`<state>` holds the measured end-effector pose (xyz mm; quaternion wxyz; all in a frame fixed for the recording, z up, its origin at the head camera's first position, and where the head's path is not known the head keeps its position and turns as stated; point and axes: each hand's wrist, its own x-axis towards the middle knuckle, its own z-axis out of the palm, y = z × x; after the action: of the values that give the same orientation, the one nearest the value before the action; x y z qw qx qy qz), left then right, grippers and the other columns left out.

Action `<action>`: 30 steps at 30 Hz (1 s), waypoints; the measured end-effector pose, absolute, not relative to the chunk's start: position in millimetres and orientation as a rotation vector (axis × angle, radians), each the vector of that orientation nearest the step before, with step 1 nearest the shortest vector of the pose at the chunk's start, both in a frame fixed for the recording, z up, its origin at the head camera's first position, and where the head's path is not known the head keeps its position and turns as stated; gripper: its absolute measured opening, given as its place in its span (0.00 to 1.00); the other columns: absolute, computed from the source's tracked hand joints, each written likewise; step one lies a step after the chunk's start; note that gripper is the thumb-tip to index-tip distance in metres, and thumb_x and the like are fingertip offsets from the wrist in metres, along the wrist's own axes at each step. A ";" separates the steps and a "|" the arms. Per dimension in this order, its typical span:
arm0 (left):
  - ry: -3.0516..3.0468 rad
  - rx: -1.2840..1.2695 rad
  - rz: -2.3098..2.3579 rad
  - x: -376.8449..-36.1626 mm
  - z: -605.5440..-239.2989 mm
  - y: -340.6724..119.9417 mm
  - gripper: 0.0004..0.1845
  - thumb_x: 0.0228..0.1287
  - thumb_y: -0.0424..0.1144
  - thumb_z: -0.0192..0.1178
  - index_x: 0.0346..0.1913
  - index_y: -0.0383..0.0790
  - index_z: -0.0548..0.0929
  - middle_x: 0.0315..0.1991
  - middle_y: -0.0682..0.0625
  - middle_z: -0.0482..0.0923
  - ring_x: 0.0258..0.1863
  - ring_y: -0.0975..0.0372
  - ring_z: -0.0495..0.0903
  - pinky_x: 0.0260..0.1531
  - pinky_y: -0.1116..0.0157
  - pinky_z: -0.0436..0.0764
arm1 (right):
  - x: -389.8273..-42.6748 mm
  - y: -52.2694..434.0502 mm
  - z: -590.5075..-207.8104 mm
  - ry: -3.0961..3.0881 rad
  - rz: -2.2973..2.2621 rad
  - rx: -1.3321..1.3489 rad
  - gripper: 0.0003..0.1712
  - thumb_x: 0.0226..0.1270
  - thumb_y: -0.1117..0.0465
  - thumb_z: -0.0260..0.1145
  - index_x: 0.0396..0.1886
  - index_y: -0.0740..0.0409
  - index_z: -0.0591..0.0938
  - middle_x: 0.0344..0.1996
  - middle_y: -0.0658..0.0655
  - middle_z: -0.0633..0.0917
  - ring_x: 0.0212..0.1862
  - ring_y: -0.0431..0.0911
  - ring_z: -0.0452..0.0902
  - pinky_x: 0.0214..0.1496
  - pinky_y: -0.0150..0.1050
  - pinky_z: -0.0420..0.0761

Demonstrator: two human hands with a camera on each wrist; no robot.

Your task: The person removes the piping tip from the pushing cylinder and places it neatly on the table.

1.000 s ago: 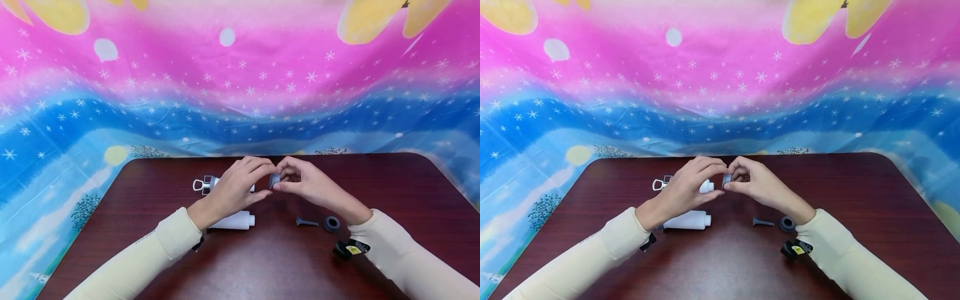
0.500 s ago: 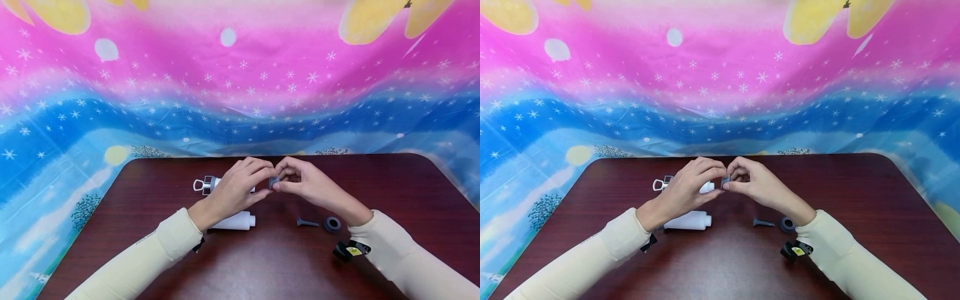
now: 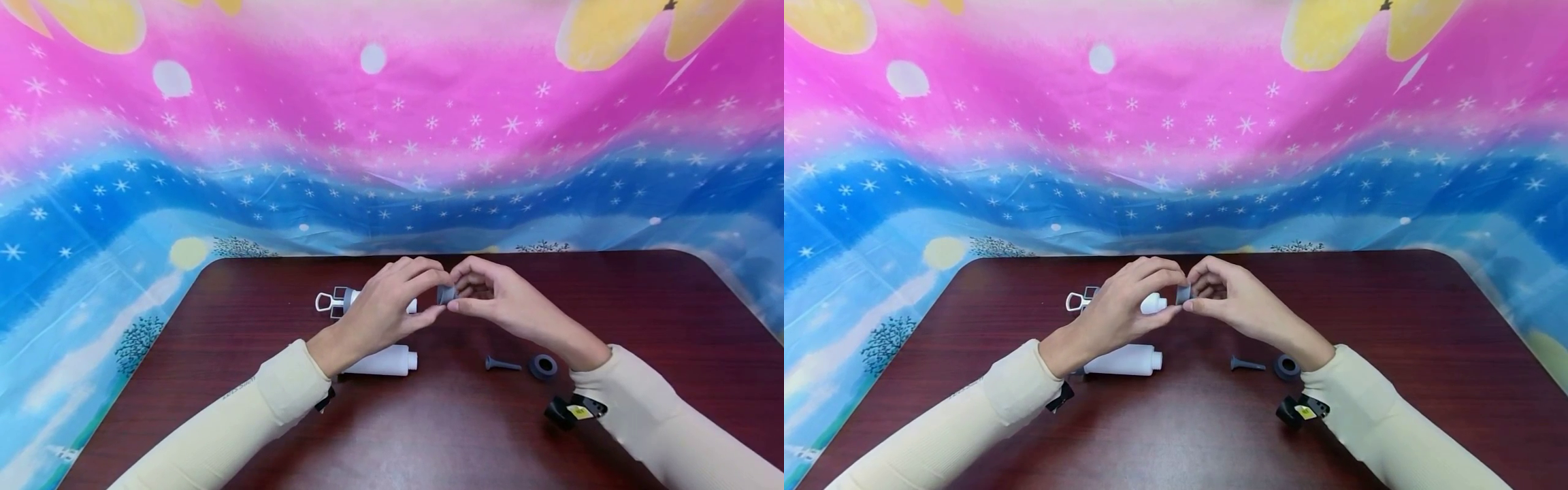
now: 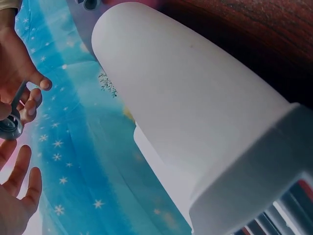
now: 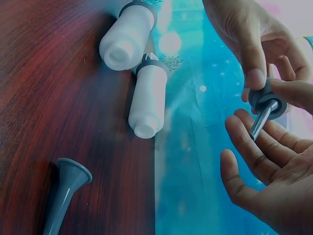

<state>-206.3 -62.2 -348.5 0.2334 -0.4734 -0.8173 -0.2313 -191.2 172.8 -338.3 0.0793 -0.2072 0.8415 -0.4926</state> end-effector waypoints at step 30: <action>-2.327 -1.262 -0.941 -203.0 -345.3 -64.1 0.15 0.69 0.40 0.69 0.56 0.44 0.84 0.52 0.56 0.84 0.52 0.65 0.83 0.56 0.67 0.82 | -185.6 180.2 -343.7 2.536 -1.467 -0.668 0.10 0.69 0.68 0.71 0.48 0.60 0.82 0.41 0.60 0.87 0.43 0.44 0.85 0.48 0.35 0.84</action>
<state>-203.0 -64.1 -345.3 0.1654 -0.4432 -0.8168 -0.3303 -185.6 180.2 -343.7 0.0681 -0.2219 0.8420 -0.4870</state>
